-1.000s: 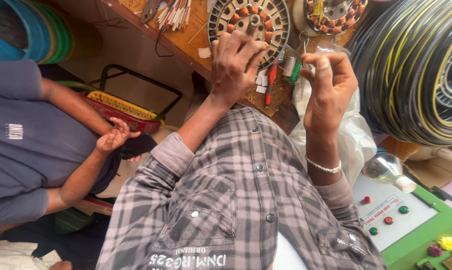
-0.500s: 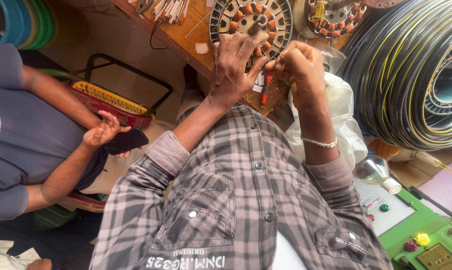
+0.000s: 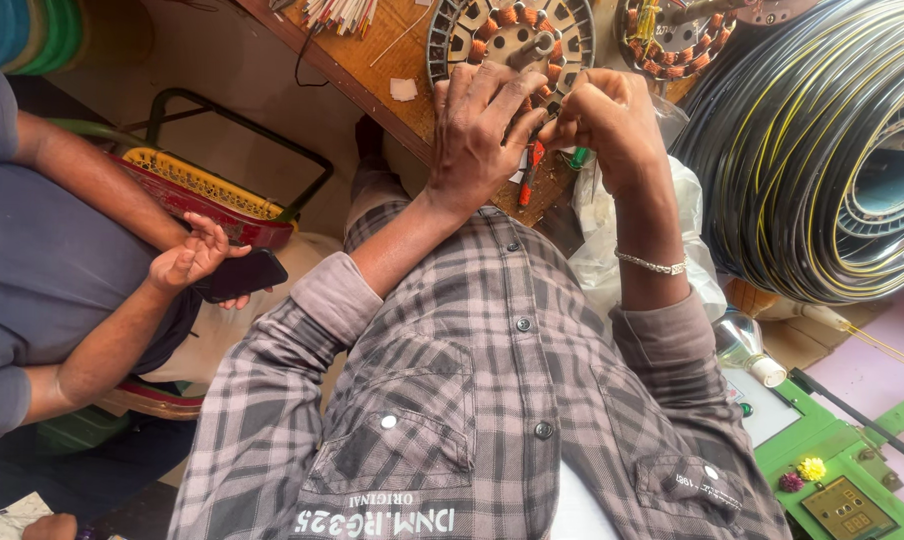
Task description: The person works on a circular electrical component, likely a motor stator, using pliers and a screwdriver to adjust and secure copper windings. The person manipulates small white insulating pieces and wires while seated at a cluttered workbench.
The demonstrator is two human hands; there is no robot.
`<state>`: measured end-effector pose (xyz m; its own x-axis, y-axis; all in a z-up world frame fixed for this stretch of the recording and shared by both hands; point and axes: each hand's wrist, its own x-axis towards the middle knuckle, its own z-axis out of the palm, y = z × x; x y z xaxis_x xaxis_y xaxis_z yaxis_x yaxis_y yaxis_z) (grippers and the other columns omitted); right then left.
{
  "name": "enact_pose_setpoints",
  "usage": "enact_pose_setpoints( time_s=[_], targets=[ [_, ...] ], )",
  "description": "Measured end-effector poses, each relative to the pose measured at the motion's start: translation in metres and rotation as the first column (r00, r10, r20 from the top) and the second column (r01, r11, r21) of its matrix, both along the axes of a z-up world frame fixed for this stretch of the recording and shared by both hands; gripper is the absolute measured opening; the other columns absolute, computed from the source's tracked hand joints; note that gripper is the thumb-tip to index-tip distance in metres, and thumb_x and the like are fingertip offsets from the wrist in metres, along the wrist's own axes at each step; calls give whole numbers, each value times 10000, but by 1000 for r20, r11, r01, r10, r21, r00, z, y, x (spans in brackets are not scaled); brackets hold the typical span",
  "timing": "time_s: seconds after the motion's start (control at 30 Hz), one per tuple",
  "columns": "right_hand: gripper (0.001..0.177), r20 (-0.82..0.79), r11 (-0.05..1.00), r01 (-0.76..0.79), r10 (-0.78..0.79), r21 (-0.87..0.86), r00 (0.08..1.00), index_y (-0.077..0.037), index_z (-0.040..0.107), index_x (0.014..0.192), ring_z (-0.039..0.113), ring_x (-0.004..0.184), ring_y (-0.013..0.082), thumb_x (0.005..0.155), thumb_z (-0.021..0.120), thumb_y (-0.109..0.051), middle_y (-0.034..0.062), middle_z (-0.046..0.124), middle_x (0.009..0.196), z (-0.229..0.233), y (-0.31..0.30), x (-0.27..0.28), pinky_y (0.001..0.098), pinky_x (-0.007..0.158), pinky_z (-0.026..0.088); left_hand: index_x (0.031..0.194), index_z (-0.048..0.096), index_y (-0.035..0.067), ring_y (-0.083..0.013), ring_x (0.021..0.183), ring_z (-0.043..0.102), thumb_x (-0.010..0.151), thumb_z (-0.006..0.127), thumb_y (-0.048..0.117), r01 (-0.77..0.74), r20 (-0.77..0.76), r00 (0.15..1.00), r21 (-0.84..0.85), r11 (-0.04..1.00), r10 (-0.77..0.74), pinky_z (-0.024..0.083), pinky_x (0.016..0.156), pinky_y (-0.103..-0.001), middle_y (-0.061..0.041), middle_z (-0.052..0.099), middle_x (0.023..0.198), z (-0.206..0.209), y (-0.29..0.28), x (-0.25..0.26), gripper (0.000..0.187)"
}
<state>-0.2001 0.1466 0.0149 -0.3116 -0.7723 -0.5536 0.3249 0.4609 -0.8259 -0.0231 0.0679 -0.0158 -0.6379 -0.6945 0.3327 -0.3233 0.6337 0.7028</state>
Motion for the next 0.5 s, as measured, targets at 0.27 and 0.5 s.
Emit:
enact_pose_setpoints(
  time_s=[0.27,0.5],
  targets=[
    [158,30,999,-45,45,-5,999,-8,616,794,701,704,156,919,585,-99,75,640,766,3,-2,-3,248,660,554,1265,659,173,-180,1032,531,944,801,216,18,-5,1000,16,1000,-18,394,914,-360,13,604,1086,3,-4,0,353],
    [151,0,993,-115,115,-5,993,-1,627,772,696,703,142,887,581,-87,71,649,759,8,-7,0,247,673,564,1282,627,194,-182,1077,550,959,796,242,2,-46,999,23,1000,-1,394,937,-363,34,600,1090,5,-3,-1,367]
  ],
)
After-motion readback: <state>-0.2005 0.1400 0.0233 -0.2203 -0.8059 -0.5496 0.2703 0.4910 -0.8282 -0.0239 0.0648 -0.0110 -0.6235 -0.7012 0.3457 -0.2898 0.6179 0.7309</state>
